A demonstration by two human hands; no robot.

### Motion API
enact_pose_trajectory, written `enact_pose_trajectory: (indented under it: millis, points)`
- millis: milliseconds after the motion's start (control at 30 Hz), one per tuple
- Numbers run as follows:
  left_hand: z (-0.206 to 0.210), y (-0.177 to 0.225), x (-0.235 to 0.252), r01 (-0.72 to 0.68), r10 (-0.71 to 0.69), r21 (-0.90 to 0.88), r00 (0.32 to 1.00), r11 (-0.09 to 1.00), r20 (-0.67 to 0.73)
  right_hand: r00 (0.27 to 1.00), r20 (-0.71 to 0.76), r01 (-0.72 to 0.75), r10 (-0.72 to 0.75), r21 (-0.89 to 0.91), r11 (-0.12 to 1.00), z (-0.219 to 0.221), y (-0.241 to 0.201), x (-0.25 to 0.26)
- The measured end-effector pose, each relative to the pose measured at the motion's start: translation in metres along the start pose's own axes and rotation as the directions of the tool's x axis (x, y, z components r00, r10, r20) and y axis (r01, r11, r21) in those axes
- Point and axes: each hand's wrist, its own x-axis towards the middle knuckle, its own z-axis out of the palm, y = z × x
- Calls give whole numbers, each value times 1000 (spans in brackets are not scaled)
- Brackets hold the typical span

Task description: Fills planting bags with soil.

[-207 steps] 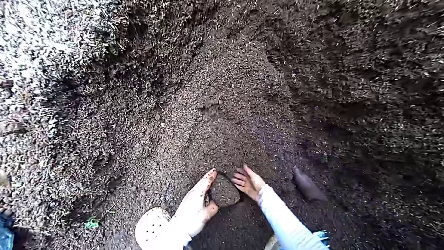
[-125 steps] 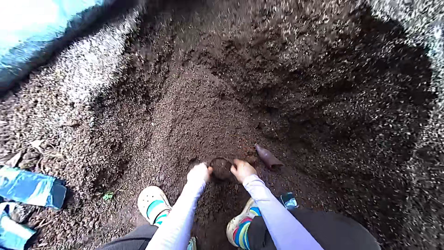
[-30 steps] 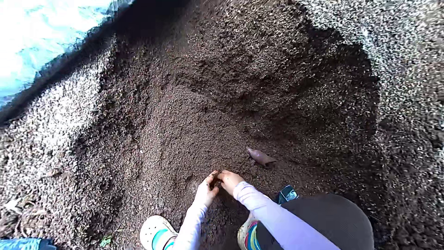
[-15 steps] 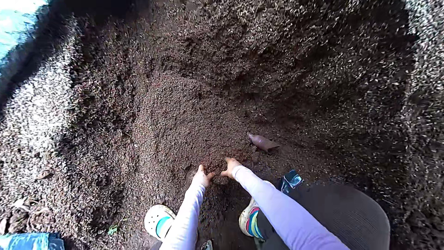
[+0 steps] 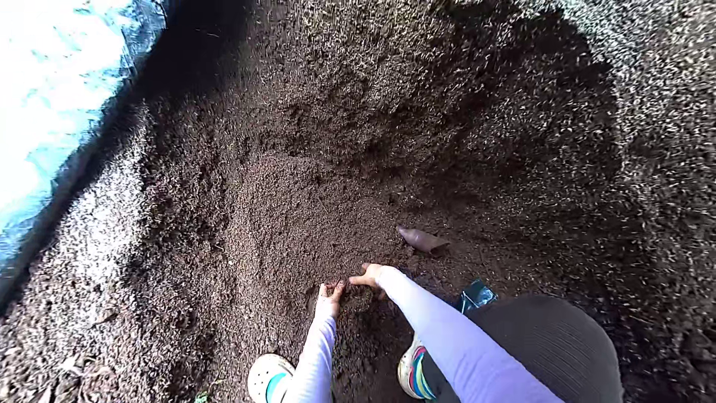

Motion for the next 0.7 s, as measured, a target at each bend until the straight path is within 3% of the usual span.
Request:
enact_pose_trajectory:
  millis: [67,167,267,333,367,433,500,567,633,700]
  points:
    - [5,3,6,-100,106,185,994,978,-21,998,-30,51,-56,-157,986,4,2,14]
    - [9,18,-3,-109,136,554,991,826,-8,998,-56,20,-42,-338,941,12,-8,11]
    - [12,20,-18,-104,171,681,985,725,-32,996,-70,27,-64,-440,897,16,-19,-4]
    - [9,12,-26,-99,160,582,986,807,-54,989,17,137,-145,-459,878,3,-11,0]
    - [7,7,-29,-52,90,469,994,882,-59,980,73,198,-185,-446,873,-6,-6,2]
    - [13,0,-35,203,-211,160,977,966,36,964,166,261,-208,-450,854,-20,-3,-1]
    - [22,-6,-39,433,-408,-142,896,890,173,958,205,278,-200,-502,819,-17,-6,-1]
    - [34,-1,-33,435,-410,-415,899,799,153,959,182,282,-217,-533,798,-13,-11,9]
    - [41,3,-31,391,-398,-472,913,790,89,960,163,279,-226,-547,789,-10,-11,16]
    - [45,7,-31,385,-412,-395,911,834,17,963,143,269,-229,-571,775,-5,-9,20]
